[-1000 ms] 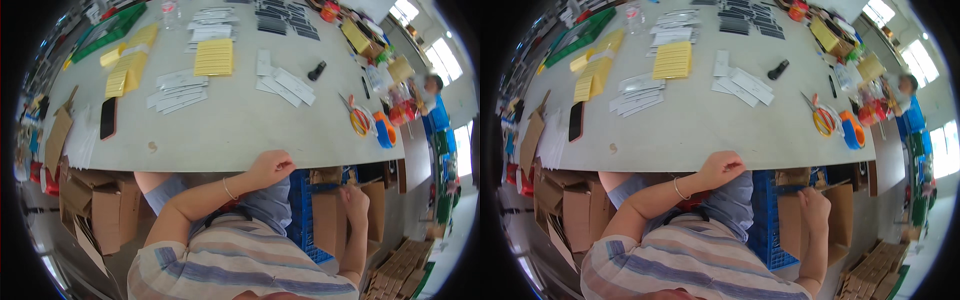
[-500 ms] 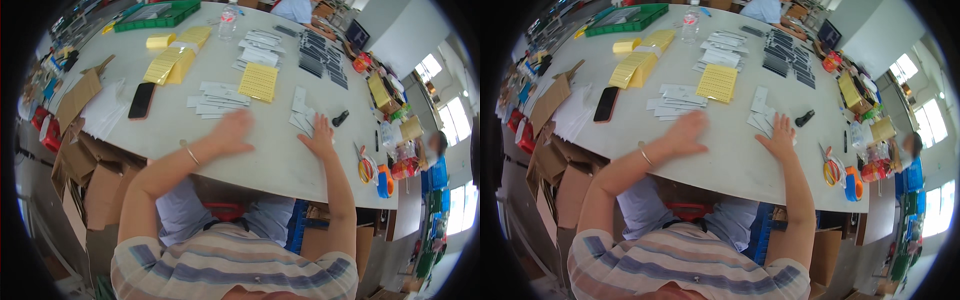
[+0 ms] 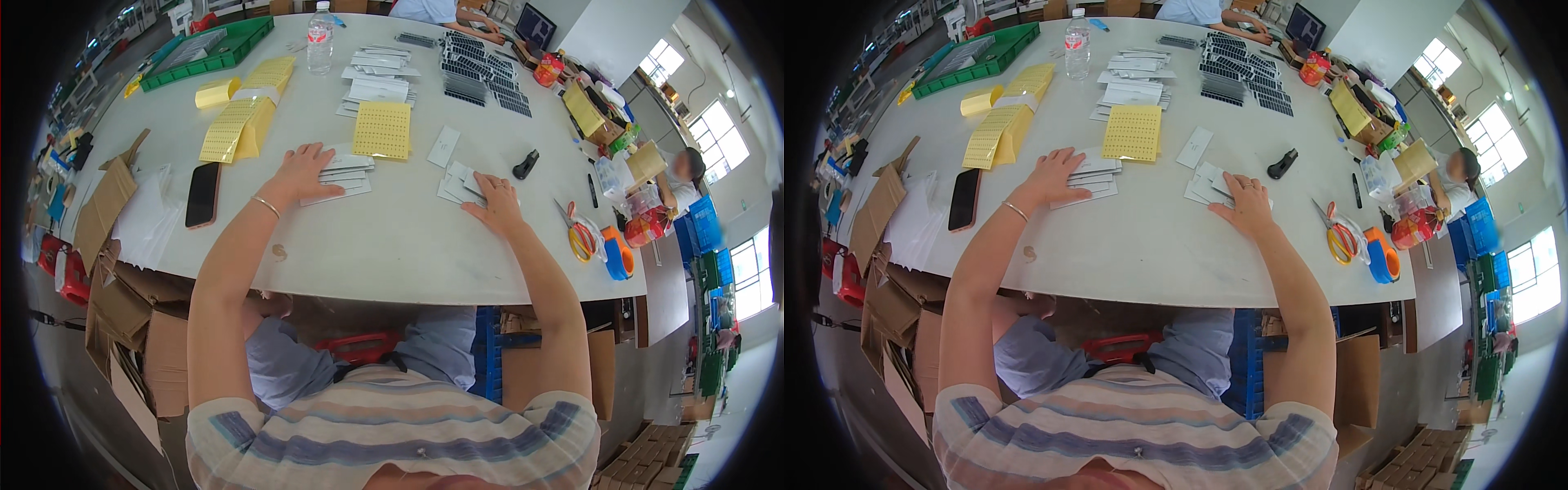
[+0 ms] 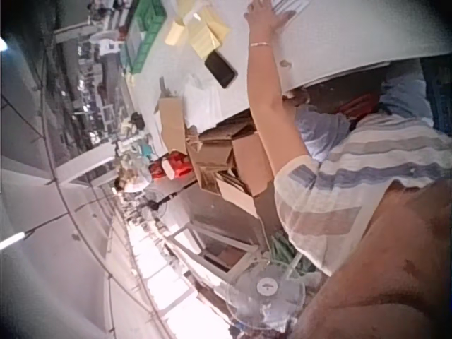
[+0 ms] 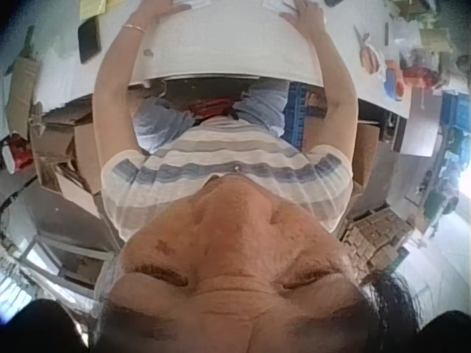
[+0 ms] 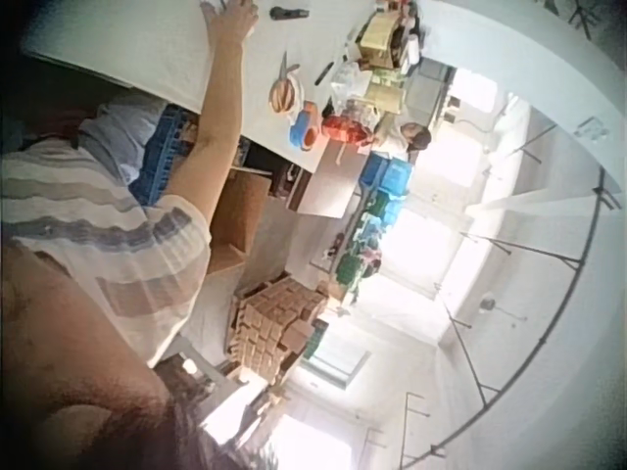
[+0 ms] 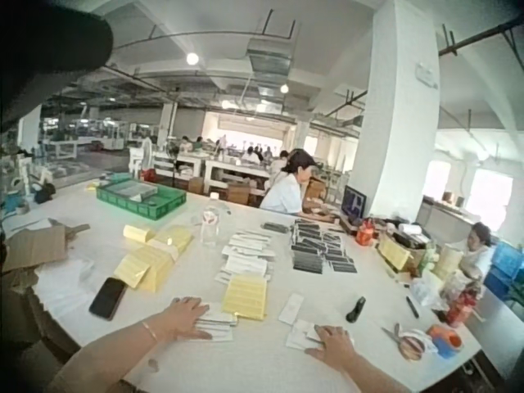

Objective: Applying labels to components and assembling them onto metal heatsinks, then packing them into a cardboard box.

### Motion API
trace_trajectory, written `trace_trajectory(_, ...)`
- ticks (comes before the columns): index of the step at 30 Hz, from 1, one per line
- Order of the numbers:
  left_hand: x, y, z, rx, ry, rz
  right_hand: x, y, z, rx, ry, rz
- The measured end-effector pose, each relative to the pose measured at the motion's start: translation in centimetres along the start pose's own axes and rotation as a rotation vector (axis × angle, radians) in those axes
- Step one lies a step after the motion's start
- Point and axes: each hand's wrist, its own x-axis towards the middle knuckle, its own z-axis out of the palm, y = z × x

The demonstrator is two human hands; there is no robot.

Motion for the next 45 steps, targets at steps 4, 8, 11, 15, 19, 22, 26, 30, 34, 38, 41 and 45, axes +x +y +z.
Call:
trace_trajectory(4,-2.0,1.1,1.1,0.014,0.081,0.071,-1.5,1.2,1.8,-0.043,0.137,-0.115)
trace_trajectory(8,-5.0,2.4,2.1,-0.022,0.095,0.218,-3.2,0.2,1.3,0.025,0.121,-0.189)
trace_trajectory(11,-6.9,4.6,1.7,-0.023,0.096,0.307,-4.8,-1.4,0.2,0.063,0.093,-0.216)
trace_trajectory(15,-8.4,6.3,1.9,-0.023,0.182,0.441,-5.7,-2.4,-0.6,0.123,0.021,-0.215)
trace_trajectory(19,-9.8,8.0,1.5,-0.065,0.083,0.446,-6.4,-2.8,-0.6,0.033,0.055,-0.137)
trace_trajectory(22,-10.1,8.4,2.2,-0.068,0.117,0.497,-6.8,-1.5,0.1,-0.013,0.094,-0.138)
trace_trajectory(26,-11.7,9.2,3.0,-0.098,0.227,0.497,-7.6,-1.8,0.1,0.023,0.053,-0.212)
trace_trajectory(30,-13.1,9.4,3.4,0.023,0.292,0.517,-8.1,-2.9,-0.9,0.131,0.007,-0.246)
trace_trajectory(34,-13.5,9.5,3.2,0.062,0.283,0.525,-7.6,-3.2,-0.6,0.153,-0.01,-0.195)
trace_trajectory(38,-12.8,10.1,2.2,0.026,0.216,0.552,-7.0,-3.6,-0.6,0.127,0.035,-0.201)
trace_trajectory(41,-12.0,11.3,0.9,-0.015,0.181,0.592,-6.2,-3.0,-0.1,0.075,0.03,-0.181)
trace_trajectory(45,-11.1,10.1,2.1,-0.068,0.104,0.642,-4.6,-4.0,3.2,0.102,0.019,-0.237)
